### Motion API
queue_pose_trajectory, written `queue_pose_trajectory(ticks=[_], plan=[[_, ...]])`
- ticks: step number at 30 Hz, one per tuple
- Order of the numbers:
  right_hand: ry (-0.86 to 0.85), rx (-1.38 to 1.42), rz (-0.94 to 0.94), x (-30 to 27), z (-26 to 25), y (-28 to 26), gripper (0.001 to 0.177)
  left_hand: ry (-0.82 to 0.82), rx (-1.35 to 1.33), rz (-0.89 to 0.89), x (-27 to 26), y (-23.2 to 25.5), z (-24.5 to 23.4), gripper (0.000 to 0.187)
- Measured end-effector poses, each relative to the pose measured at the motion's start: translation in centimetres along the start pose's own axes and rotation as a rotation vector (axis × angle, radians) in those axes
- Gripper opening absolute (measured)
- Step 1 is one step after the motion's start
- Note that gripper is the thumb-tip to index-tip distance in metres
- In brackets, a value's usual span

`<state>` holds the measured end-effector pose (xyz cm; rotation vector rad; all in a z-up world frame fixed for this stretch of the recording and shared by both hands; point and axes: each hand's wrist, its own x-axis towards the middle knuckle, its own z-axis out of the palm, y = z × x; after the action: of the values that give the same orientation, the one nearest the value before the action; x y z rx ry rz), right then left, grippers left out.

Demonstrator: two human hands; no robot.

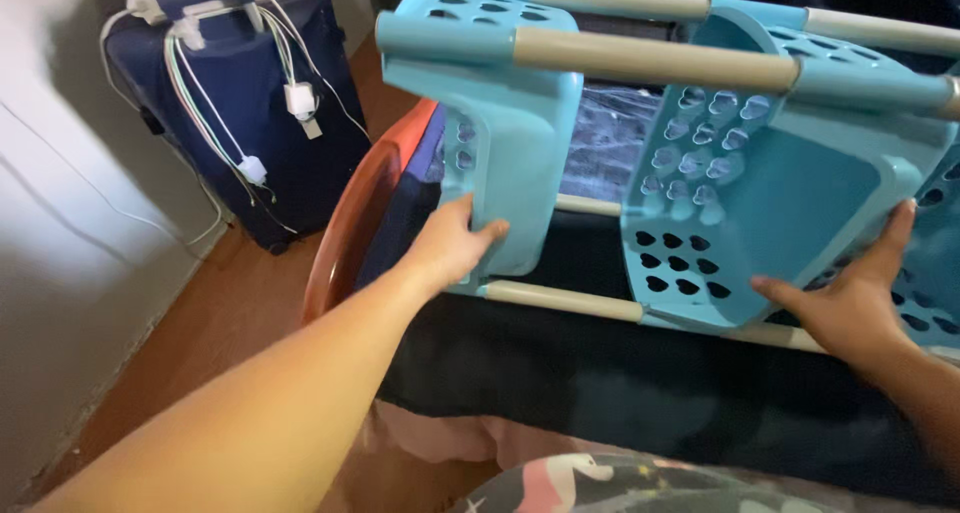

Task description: The person assembles a three-tier plastic storage rack by inserting white poles into blue basket frames and securing them. They align the baskets, slide the poles through the slots, and adjust the structure until it stands upright on a bed.

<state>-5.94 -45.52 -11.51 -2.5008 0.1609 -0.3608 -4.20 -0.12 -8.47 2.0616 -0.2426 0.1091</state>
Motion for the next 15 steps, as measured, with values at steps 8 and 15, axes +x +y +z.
queue_pose_trajectory(ticks=[8,15], plan=[[0.111,-0.358,-0.274,-2.5,-1.8,3.2,0.146,0.130,-0.745,-0.163,-2.4,4.7,-2.0,0.054],[-0.130,-0.563,0.216,-1.4,-7.8,-12.3,0.050,0.172,-0.746,-0.139,-1.2,5.4,-0.9,0.044]])
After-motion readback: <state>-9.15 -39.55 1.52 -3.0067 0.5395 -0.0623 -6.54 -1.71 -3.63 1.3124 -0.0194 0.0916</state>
